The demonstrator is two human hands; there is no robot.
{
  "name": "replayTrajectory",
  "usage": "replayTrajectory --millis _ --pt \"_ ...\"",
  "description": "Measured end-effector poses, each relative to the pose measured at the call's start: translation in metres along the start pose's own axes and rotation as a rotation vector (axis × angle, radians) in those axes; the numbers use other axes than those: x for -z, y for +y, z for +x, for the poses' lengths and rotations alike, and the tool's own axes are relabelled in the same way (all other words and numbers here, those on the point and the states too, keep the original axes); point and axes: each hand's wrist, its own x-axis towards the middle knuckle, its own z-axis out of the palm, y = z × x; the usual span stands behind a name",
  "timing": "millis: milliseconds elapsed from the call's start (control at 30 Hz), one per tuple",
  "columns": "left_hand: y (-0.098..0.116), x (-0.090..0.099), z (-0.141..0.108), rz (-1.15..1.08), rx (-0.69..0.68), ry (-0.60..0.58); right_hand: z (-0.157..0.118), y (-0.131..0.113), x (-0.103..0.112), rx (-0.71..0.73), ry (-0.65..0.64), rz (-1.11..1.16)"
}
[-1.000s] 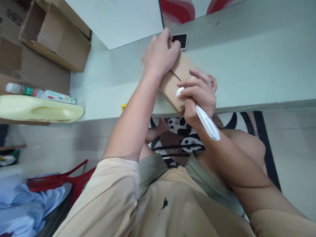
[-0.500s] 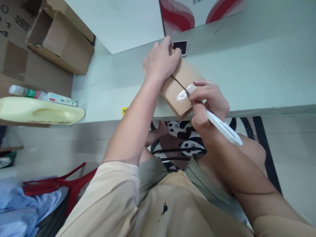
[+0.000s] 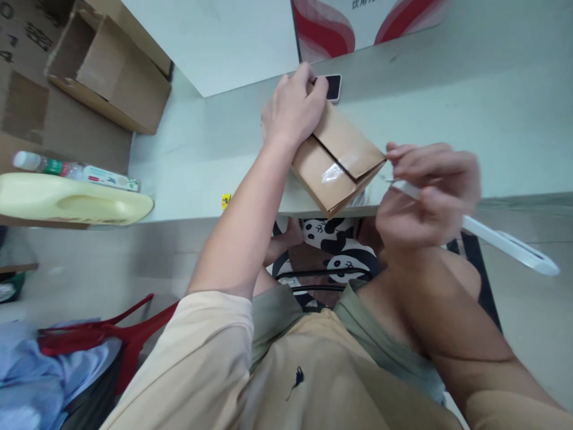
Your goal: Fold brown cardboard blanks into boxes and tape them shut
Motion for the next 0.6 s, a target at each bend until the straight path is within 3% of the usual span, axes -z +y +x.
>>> replayTrajectory --millis 67,200,400,600 --pt "0.002 0.002 -0.002 -0.015 -0.004 0.036 0.004 0.009 0.011 -0.027 0.036 -0.144" --pt "0.003 0.004 -0.004 0.03 0.021 0.175 0.008 0.036 0.033 -0.229 0.05 -0.359" --pt "0.0 0.007 -0.007 -0.071 -0.007 0.351 0.016 0.061 0.054 -0.456 -0.48 -0.701" --pt "-0.005 0.009 -0.01 -0.2 -0.008 0.417 0.019 0.079 0.053 -0.589 -0.731 -1.011"
